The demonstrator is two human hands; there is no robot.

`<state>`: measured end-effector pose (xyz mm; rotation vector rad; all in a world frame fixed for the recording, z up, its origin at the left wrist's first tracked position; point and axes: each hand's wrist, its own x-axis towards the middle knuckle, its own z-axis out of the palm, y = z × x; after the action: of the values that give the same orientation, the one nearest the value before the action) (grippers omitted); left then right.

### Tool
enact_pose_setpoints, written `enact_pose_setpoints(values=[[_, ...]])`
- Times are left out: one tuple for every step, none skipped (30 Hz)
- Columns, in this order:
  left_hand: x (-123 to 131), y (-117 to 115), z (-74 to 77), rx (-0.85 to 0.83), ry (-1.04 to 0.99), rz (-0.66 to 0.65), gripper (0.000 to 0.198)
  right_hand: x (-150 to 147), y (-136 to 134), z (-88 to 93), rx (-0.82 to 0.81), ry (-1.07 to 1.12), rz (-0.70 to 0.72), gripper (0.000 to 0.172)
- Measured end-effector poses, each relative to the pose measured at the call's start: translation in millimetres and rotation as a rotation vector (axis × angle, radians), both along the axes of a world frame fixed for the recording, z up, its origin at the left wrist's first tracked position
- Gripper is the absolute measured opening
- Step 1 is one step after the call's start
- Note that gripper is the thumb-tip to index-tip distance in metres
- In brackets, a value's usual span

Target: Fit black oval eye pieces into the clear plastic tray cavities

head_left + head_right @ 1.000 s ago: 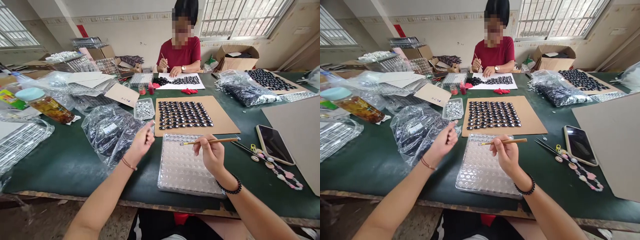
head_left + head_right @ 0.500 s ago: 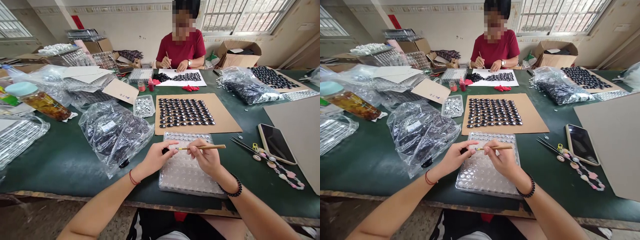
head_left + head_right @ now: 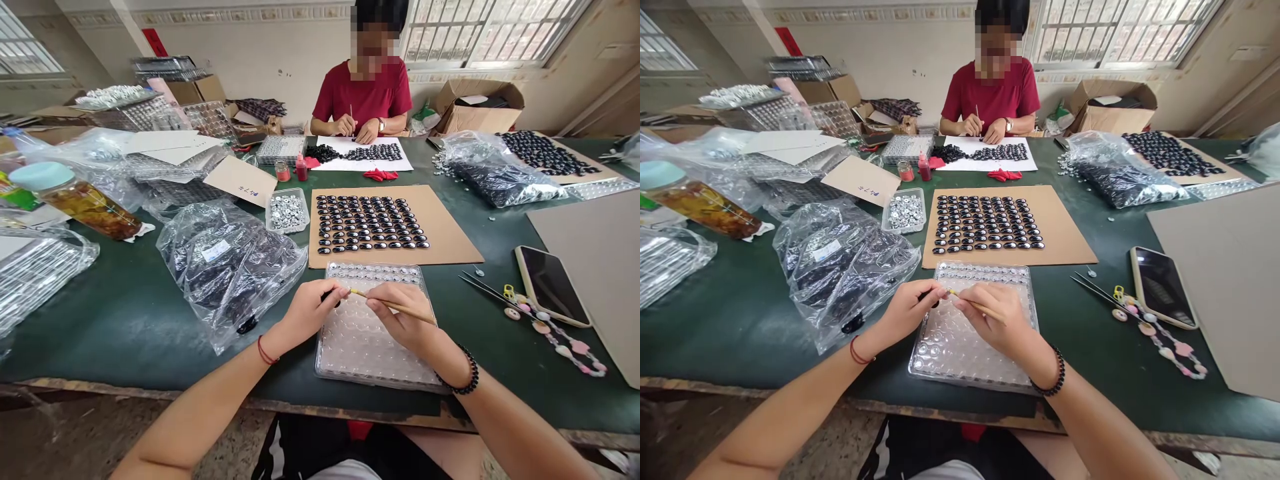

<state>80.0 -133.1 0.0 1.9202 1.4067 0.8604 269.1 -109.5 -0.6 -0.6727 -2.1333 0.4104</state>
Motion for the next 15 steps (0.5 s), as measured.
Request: enact_pose_setpoints(values=[[-0.4, 0.6, -0.2, 0.003, 0.006, 0.006, 0.03, 0.2, -0.4, -0.2, 0.015, -0.003, -0.01, 0.012], [-0.7, 1.2, -0.6, 0.009, 0.016, 0.011, 0.029, 0.4, -0.7, -0.5, 0.029, -0.004, -0.021, 0.011], [-0.8, 1.7, -1.0, 0.018, 0.024, 0.015, 0.028, 0.6, -1.0, -0.8, 0.038, -0.006, -0.029, 0.011], [-0.8, 2.1, -1.5, 0.023, 0.031, 0.016, 0.028, 0.6, -1.3, -1.0, 0.04, -0.012, -0.034, 0.01], [-0.7, 2.5, -2.0, 0.024, 0.036, 0.015, 0.027, 0.4, -1.5, -1.3, 0.038, -0.02, -0.035, 0.01], [-0.6, 2.9, -2.6, 0.024, 0.04, 0.014, 0.027, 0.1, -1.5, -1.4, 0.035, -0.026, -0.035, 0.011], [-0.7, 3.3, -3.1, 0.021, 0.045, 0.014, 0.027, -0.2, -1.6, -1.6, 0.032, -0.03, -0.034, 0.011], [-1.1, 3.8, -3.5, 0.017, 0.051, 0.018, 0.028, -0.7, -1.5, -1.9, 0.029, -0.032, -0.033, 0.011], [-1.8, 4.4, -3.7, 0.013, 0.056, 0.028, 0.028, -1.0, -1.3, -2.2, 0.028, -0.031, -0.034, 0.011], [-2.9, 5.1, -3.6, 0.009, 0.057, 0.051, 0.028, -1.3, -1.0, -2.6, 0.03, -0.029, -0.038, 0.011], [-4.3, 5.9, -3.2, 0.004, 0.049, 0.086, 0.029, -1.4, -0.7, -3.1, 0.033, -0.025, -0.048, 0.011], [-5.9, 6.8, -2.5, -0.007, 0.033, 0.125, 0.03, -1.3, -0.2, -3.6, 0.035, -0.019, -0.064, 0.011], [-7.5, 7.6, -1.5, -0.022, 0.01, 0.16, 0.03, -1.0, 0.2, -4.0, 0.034, -0.009, -0.084, 0.011], [-8.9, 8.4, -0.3, -0.042, -0.016, 0.184, 0.03, -0.5, 0.6, -4.4, 0.027, 0.004, -0.104, 0.01], [-9.9, 9.0, 1.0, -0.067, -0.043, 0.19, 0.029, 0.0, 1.0, -4.7, 0.016, 0.023, -0.12, 0.01]])
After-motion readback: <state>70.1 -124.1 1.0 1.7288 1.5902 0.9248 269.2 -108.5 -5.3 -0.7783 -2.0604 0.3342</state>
